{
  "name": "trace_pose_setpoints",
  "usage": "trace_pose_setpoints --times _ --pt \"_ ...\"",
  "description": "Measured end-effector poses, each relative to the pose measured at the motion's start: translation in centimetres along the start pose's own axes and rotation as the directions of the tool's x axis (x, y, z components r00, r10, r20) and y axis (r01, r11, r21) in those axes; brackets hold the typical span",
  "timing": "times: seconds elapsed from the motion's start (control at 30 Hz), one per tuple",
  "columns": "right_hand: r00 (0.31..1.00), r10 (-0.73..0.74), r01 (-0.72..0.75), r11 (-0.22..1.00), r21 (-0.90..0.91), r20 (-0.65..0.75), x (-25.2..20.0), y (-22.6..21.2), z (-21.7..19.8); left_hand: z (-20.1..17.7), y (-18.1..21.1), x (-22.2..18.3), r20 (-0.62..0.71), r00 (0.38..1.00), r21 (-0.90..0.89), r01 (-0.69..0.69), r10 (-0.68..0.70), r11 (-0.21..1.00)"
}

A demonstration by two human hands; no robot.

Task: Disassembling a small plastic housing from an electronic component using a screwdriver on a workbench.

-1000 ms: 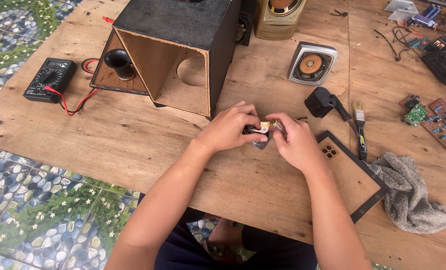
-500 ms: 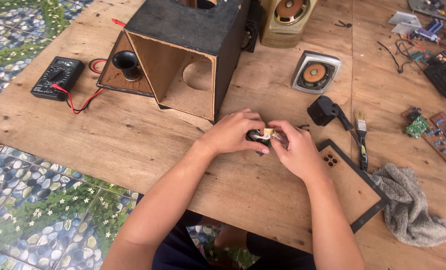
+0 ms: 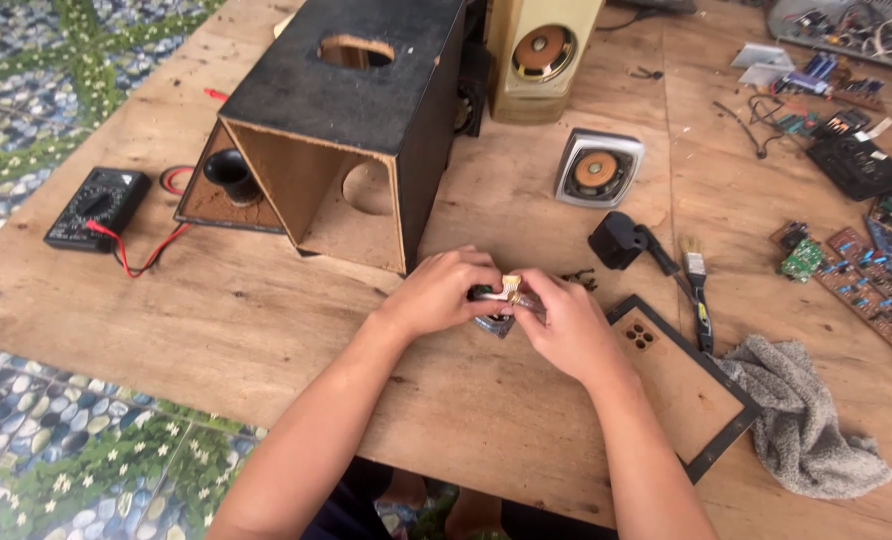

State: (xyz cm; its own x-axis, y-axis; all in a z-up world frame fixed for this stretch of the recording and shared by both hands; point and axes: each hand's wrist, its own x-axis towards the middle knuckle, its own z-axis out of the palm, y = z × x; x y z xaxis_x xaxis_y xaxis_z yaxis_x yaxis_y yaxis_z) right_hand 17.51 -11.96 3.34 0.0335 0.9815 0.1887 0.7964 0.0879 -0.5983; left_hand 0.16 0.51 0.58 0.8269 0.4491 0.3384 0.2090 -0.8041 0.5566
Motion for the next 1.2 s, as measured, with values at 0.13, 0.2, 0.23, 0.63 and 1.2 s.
trace_pose_setpoints --times 0.13,0.2,0.23,0.63,1.2 --pt "1.000 -0.004 0.004 1.000 -0.013 -0.012 0.2 0.6 0.2 -0.6 0.6 -0.1 0.009 1.000 -0.037 -0.011 0.012 0.999" --pt "1.000 -0.005 0.005 1.000 -0.017 -0.004 0.0 0.3 0.1 -0.2 0.3 -0.2 -0.004 1.000 -0.041 0.012 -0.013 0.999" --pt "1.000 0.006 -0.006 1.000 -0.017 -0.010 0.1 0.1 0.0 -0.3 0.3 -0.1 0.005 1.000 -0.046 0.005 -0.005 0.999" --pt "0.777 -0.220 0.223 0.972 -0.069 -0.590 0.6 2.7 1.7 0.3 0.1 0.0 -0.057 0.998 0.008 0.027 -0.027 1.000" --pt "0.576 -0.265 0.333 0.940 -0.074 -0.773 -0.1 5.6 0.4 1.3 0.0 0.2 -0.385 0.922 -0.033 -0.046 0.030 0.998"
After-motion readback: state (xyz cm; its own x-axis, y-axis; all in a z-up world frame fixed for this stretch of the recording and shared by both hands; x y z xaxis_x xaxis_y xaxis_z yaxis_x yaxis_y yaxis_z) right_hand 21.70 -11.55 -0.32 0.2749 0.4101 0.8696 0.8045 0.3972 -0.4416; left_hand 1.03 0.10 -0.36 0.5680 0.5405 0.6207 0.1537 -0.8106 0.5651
